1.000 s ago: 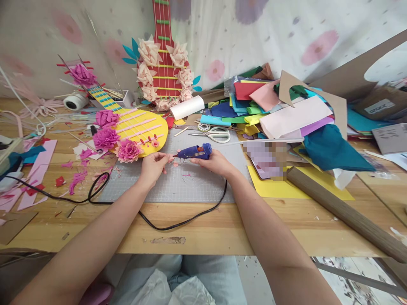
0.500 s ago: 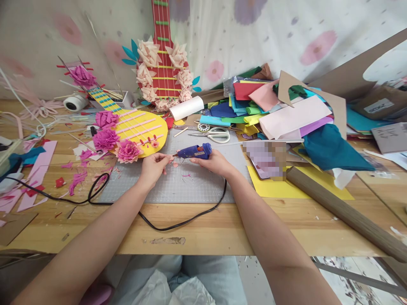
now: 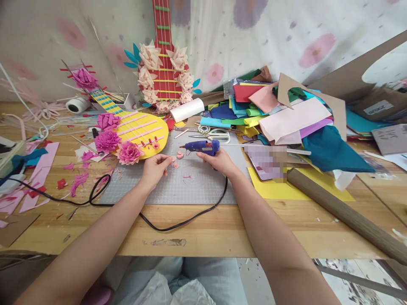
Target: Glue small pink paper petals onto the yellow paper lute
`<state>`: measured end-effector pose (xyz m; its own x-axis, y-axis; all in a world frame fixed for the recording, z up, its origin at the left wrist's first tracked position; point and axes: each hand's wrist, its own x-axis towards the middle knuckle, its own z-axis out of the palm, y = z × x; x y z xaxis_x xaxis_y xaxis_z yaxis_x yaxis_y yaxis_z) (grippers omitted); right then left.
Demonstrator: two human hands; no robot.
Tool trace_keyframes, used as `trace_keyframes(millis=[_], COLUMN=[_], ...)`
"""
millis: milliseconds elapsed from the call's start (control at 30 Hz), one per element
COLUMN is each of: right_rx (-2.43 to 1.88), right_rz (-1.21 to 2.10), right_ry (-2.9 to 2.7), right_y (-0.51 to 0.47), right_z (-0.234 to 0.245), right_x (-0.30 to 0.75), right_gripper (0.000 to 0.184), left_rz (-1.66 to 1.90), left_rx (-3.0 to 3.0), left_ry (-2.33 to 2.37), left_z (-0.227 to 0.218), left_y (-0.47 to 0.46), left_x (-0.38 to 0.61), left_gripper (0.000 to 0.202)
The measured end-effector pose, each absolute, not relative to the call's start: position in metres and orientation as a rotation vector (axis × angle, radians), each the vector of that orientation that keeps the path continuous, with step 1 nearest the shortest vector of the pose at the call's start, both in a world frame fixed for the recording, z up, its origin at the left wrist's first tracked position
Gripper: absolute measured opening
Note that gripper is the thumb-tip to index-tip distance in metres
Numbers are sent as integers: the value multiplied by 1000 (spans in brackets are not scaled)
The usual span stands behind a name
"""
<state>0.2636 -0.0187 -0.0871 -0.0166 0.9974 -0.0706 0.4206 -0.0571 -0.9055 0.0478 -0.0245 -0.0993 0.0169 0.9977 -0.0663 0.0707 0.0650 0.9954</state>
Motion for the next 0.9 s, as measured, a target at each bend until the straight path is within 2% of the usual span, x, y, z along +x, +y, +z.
trace_keyframes(millis=[233, 533, 667, 733, 800, 900], right_rx=[-1766, -1927, -1836, -1905, -2016, -2088], right_rz=[509, 313, 43, -76, -59, 187], right_ry=[-1425, -1668, -1693, -1664, -1703, -1861], right_y=[-2, 4, -9, -18, -27, -40], right_z=[-104, -104, -99, -94, -86, -73], right_x=[273, 270, 275, 277, 276, 266], right_gripper=[44, 49, 53, 49, 41, 35], left_rz=[1161, 1222, 1270, 1296, 1326, 1355], left_rx=[1224, 982, 830, 758, 717, 722], left_ry=[1211, 1202, 1161, 1139, 1119, 1081], left_z=[-101, -95, -89, -87, -86, -87], left_y=[-26, -29, -31, -31, -32, -32], left_x=[47, 51, 51, 50, 50, 50], left_gripper=[24, 25, 27, 29, 32, 32])
